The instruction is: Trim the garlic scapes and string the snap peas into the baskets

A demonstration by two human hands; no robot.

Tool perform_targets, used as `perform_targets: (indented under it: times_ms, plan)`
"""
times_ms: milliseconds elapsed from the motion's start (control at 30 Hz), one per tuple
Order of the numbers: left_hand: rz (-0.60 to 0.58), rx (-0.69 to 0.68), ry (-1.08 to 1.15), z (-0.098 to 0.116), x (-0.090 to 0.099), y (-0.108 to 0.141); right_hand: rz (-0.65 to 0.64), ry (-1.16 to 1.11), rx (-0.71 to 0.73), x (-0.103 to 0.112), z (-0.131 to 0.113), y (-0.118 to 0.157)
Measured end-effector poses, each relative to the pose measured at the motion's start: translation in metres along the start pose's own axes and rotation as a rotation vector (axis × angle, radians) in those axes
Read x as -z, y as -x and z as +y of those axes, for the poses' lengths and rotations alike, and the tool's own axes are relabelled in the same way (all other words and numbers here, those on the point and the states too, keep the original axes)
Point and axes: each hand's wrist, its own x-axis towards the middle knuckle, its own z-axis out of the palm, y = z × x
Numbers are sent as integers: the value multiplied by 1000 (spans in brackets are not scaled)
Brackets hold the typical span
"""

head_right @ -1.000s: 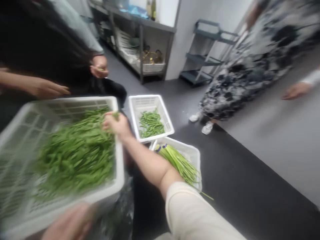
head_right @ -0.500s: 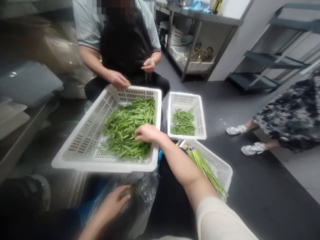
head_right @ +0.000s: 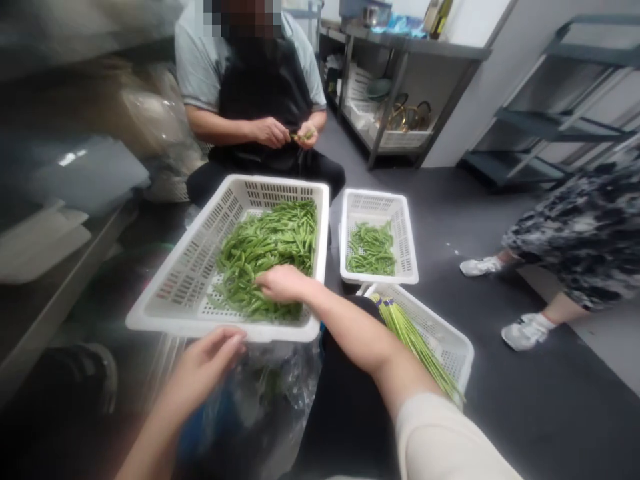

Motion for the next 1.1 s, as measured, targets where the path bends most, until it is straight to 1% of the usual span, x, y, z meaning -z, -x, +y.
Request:
perform_targets:
  times_ms: [100, 200, 267, 433, 600, 667, 800, 867, 967, 1033, 1100]
  plan:
    - [128, -58, -39, 9, 5, -15, 87, -121, 164, 6, -17, 11]
    - [162, -80, -43, 14, 9, -23, 166, -144, 283, 4, -26, 19]
    - [175, -116, -64, 16, 10, -25, 186, -129, 315, 2, -26, 22]
    - [213, -176, -172, 18, 11, -22, 219, -85, 296, 2, -24, 26]
    - [267, -135, -321, 21, 11, -23, 234, -80, 286, 2, -24, 27]
    - [252, -134, -340, 21, 12, -23, 243, -84, 289, 2, -24, 27]
    - [189, -150, -317, 20, 13, -23, 246, -88, 292, 2, -24, 27]
    - [187, -145, -297, 19, 13, -24, 255, -82, 279, 2, -24, 27]
    - [215, -134, -247, 16, 13, -27, 272, -88, 265, -1, -25, 26]
    - [226, -138, -181, 15, 12, -29, 293, -143, 264, -5, -25, 24]
    - [224, -135, -92, 16, 11, -31, 338, -258, 284, -9, -26, 21]
